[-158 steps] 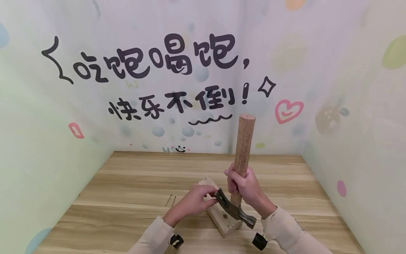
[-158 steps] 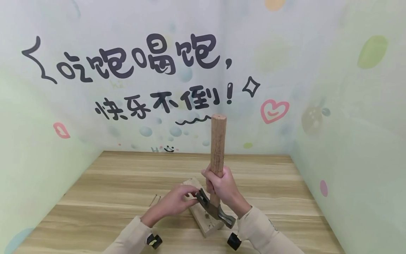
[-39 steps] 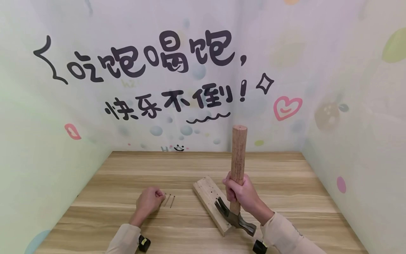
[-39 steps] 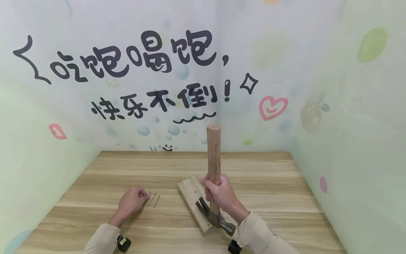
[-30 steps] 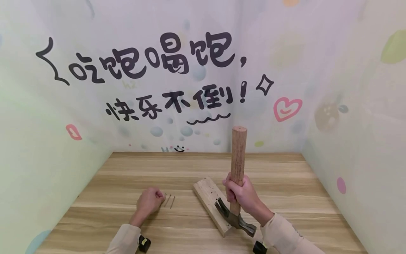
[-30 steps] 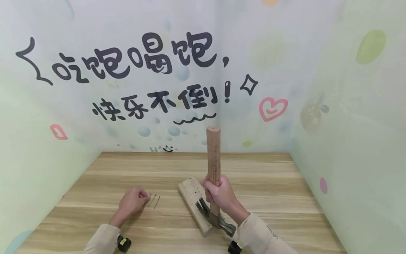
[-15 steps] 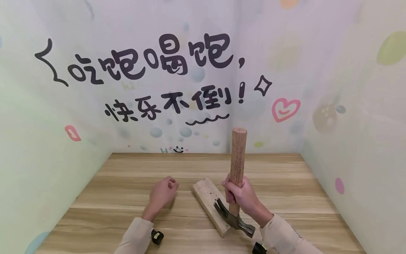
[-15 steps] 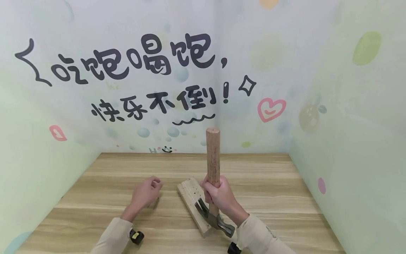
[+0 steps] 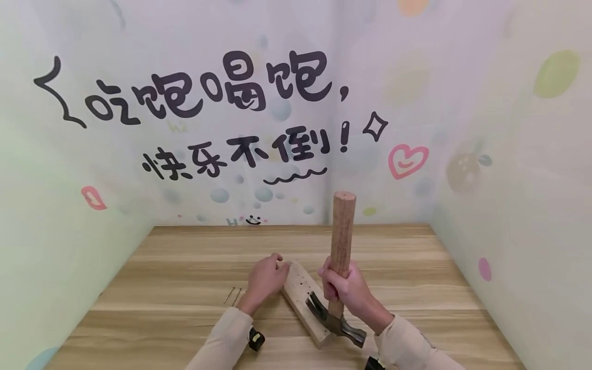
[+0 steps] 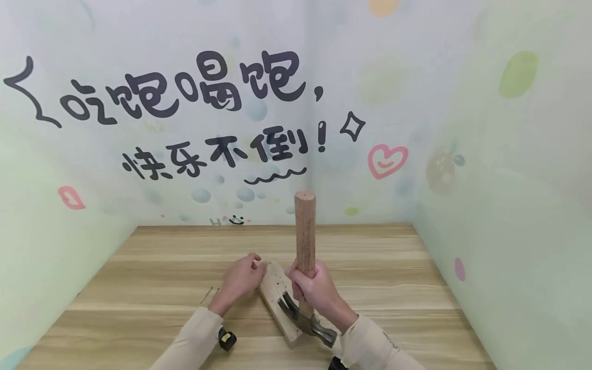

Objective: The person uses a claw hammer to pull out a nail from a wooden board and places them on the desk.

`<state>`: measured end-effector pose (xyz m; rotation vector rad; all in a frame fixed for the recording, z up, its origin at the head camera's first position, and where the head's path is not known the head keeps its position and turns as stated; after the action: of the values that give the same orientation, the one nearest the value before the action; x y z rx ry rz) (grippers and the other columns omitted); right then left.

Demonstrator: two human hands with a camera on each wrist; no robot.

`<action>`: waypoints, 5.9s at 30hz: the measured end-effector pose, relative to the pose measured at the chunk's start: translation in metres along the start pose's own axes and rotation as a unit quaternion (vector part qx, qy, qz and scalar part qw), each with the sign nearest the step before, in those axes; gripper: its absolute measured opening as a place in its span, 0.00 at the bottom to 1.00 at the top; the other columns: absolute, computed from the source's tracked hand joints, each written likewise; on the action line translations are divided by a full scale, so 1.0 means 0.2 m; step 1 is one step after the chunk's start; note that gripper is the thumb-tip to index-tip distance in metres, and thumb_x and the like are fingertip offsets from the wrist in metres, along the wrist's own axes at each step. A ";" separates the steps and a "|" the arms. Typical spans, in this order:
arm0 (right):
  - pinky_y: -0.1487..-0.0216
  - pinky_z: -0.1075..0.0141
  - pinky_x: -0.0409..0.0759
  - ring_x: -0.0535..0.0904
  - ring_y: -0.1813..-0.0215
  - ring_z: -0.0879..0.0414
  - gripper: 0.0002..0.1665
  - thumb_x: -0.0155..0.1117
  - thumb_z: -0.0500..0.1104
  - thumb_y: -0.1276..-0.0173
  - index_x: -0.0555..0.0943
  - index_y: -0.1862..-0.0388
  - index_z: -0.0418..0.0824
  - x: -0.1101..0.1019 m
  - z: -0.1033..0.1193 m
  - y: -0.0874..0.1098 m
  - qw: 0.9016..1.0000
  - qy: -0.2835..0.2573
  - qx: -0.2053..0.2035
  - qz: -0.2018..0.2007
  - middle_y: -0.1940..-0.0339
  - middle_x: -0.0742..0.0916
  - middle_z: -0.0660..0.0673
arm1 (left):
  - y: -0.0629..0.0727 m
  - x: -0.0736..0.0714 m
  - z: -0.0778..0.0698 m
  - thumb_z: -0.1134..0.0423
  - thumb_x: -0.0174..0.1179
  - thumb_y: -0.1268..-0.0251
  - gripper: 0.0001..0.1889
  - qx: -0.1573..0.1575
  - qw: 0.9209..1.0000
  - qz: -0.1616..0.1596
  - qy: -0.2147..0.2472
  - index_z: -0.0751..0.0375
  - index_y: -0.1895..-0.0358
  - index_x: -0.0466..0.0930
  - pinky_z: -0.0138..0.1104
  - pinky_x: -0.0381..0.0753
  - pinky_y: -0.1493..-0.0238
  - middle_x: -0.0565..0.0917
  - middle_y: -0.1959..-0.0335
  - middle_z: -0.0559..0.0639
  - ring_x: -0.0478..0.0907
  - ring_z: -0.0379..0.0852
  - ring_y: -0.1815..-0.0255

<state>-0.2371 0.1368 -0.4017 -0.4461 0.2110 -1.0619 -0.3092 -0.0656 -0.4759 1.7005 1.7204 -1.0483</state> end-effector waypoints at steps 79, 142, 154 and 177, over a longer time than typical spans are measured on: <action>0.79 0.69 0.71 0.68 0.86 0.61 0.22 0.44 0.43 0.19 0.64 0.79 0.44 -0.64 -0.21 0.16 0.977 -0.063 0.189 -0.069 0.88 0.70 0.54 | -0.05 0.21 -0.07 0.52 0.39 0.18 0.23 -0.018 0.984 0.050 -0.172 0.69 0.51 0.77 0.50 0.81 0.60 0.79 0.61 0.62 0.78 0.59 0.56; 0.81 0.66 0.72 0.71 0.83 0.59 0.19 0.67 0.50 0.35 0.73 0.71 0.37 -0.82 -0.55 0.01 0.843 0.410 0.341 -0.073 0.83 0.77 0.46 | -0.05 0.21 -0.07 0.51 0.39 0.18 0.23 -0.009 0.978 0.037 -0.206 0.67 0.53 0.77 0.48 0.81 0.64 0.79 0.63 0.61 0.78 0.56 0.60; 0.82 0.67 0.72 0.73 0.82 0.57 0.19 0.70 0.49 0.39 0.72 0.73 0.37 -0.77 -0.57 -0.04 0.831 0.446 0.328 -0.057 0.80 0.77 0.44 | -0.04 0.21 -0.07 0.53 0.40 0.18 0.22 -0.007 0.979 0.033 -0.201 0.68 0.58 0.77 0.47 0.80 0.68 0.78 0.67 0.60 0.77 0.55 0.63; 0.79 0.64 0.74 0.76 0.78 0.53 0.20 0.72 0.47 0.39 0.72 0.70 0.36 -0.74 -0.57 -0.04 0.806 0.489 0.330 -0.060 0.75 0.78 0.42 | -0.05 0.21 -0.06 0.52 0.41 0.19 0.22 -0.004 0.982 0.029 -0.186 0.67 0.57 0.77 0.46 0.79 0.69 0.78 0.67 0.60 0.77 0.54 0.64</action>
<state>-0.3572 0.2345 -0.5059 0.7779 0.7006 -1.3317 -0.3206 -0.0303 -0.5017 1.4307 1.4252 -1.2396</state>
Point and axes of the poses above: each hand's wrist, its own y-axis away from the middle knuckle, its own x-axis out of the palm, z = x × y, the point moved 3 cm from there along -y, towards the middle knuckle
